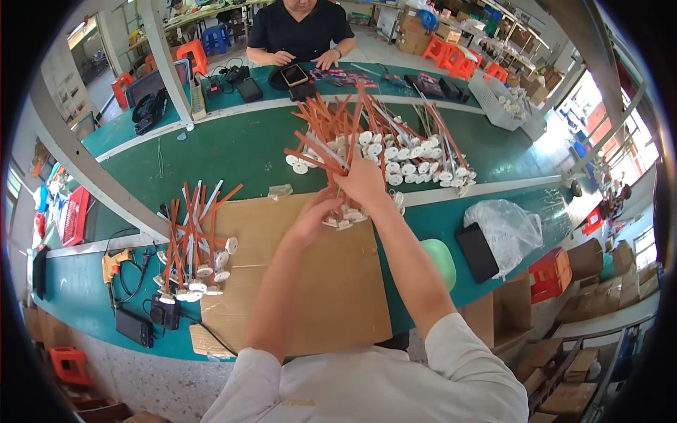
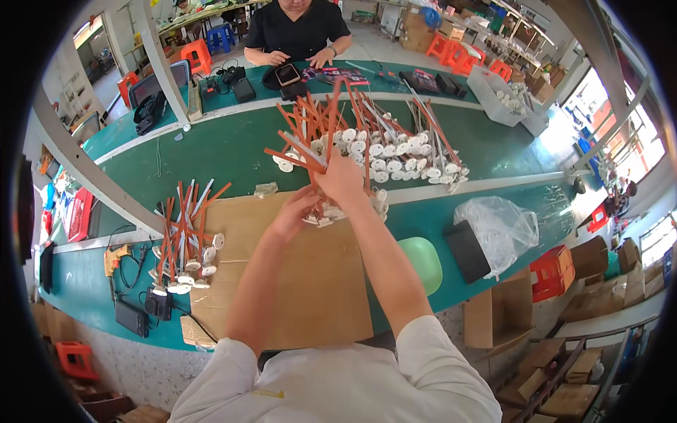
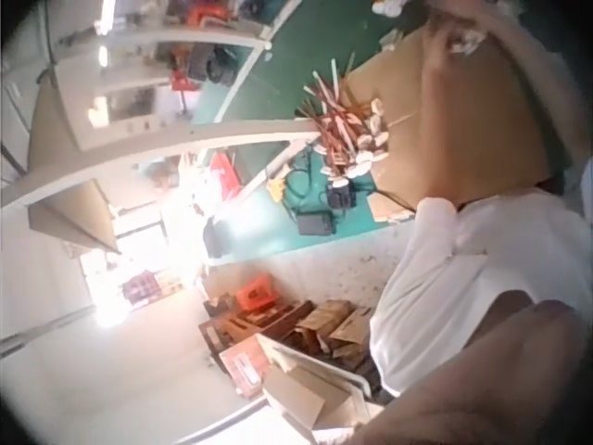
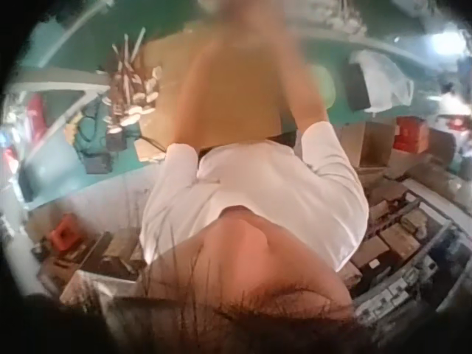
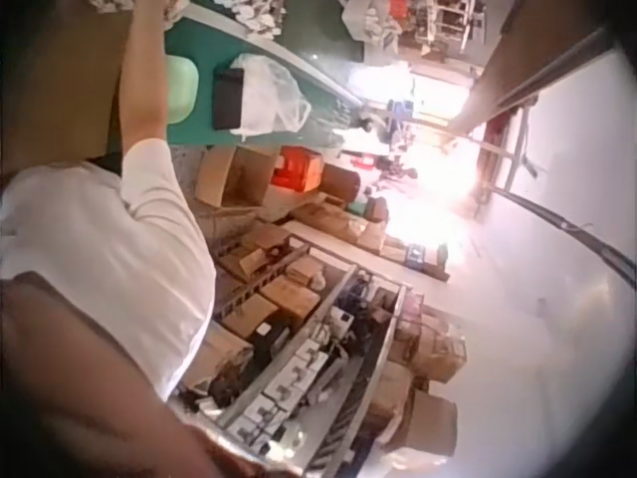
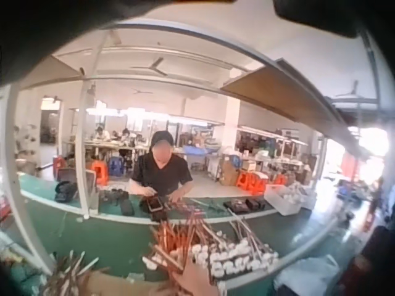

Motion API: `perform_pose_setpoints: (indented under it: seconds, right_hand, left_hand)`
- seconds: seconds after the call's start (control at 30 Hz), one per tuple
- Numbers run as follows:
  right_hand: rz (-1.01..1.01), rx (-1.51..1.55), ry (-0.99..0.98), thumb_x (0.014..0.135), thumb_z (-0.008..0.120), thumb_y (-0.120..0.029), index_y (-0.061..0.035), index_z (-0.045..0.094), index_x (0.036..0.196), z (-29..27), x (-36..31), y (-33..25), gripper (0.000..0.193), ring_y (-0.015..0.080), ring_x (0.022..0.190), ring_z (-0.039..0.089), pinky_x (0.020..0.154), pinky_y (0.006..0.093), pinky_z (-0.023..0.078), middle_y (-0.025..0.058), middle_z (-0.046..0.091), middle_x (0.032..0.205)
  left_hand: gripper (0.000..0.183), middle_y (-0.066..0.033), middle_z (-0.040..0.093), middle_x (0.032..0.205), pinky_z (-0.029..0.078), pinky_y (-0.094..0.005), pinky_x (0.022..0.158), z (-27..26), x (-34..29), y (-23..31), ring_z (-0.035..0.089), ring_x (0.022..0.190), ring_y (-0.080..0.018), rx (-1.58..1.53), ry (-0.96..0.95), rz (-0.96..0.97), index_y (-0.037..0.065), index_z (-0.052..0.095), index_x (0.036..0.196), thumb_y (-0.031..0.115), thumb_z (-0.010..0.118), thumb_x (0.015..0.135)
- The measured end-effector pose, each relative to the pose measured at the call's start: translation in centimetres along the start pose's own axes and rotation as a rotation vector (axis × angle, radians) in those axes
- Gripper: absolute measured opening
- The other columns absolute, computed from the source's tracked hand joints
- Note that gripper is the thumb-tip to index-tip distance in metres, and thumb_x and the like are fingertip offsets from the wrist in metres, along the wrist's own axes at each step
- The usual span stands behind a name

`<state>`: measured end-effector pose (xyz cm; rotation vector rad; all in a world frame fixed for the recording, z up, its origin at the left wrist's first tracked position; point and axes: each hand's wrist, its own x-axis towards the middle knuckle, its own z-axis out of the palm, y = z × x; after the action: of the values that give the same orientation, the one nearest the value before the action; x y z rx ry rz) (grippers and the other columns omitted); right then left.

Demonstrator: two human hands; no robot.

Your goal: The person tests LED light strips to illuminate them, attaches components to their plastic bases by hand using material from a small bowl, and arranges the assembled pieces on the workbench.

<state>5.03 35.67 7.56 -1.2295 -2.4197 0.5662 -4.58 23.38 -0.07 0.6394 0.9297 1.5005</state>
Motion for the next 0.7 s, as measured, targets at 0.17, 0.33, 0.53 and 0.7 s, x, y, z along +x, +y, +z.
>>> perform_pose_setpoints:
  seconds: [0.17,0.33,0.53,0.7]
  right_hand:
    - [-0.096,0.162,0.04,0.068,0.083,-0.043,-0.0034,0.053,0.121,-0.7,0.4,2.3,0.072,0.0391,0.098,0.066,0.085,0.0472,0.053,0.0217,0.068,0.099]
    - [-0.145,0.115,0.06,0.072,0.082,-0.042,0.0014,0.057,0.119,-3.6,-0.9,4.6,0.069,0.0394,0.098,0.067,0.085,0.0447,0.052,0.021,0.069,0.104]
    - [-0.187,0.219,0.046,0.08,0.076,-0.02,-0.0019,0.067,0.099,-4.1,-6.7,8.0,0.028,0.0242,0.079,0.068,0.071,0.0342,0.054,0.0125,0.07,0.089]
    - [-0.14,0.634,0.111,0.084,0.072,-0.004,0.0003,0.067,0.098,-6.6,-11.1,4.3,0.016,0.0129,0.08,0.065,0.073,0.0251,0.051,0.0075,0.07,0.088]
  left_hand:
    - [0.046,-0.0046,0.07,0.091,0.047,-0.0306,0.065,2.1,1.8,2.5,0.062,0.073,-0.0114,0.553,-0.014,0.036,0.0,0.062,0.112,0.033,0.073,0.083]
    - [0.052,-0.0112,0.071,0.087,0.052,-0.0358,0.069,3.0,1.7,3.0,0.069,0.076,-0.0218,1.082,0.179,0.202,-0.001,0.064,0.108,0.037,0.079,0.076]
    - [0.049,-0.0166,0.069,0.087,0.053,-0.0416,0.072,2.3,-2.8,1.0,0.067,0.081,-0.0356,1.29,0.317,0.313,-0.002,0.056,0.119,0.027,0.072,0.082]
    - [0.047,-0.0189,0.068,0.095,0.053,-0.0402,0.076,3.1,-7.8,1.2,0.067,0.086,-0.0352,1.355,0.487,0.564,-0.002,0.057,0.119,0.022,0.073,0.082]
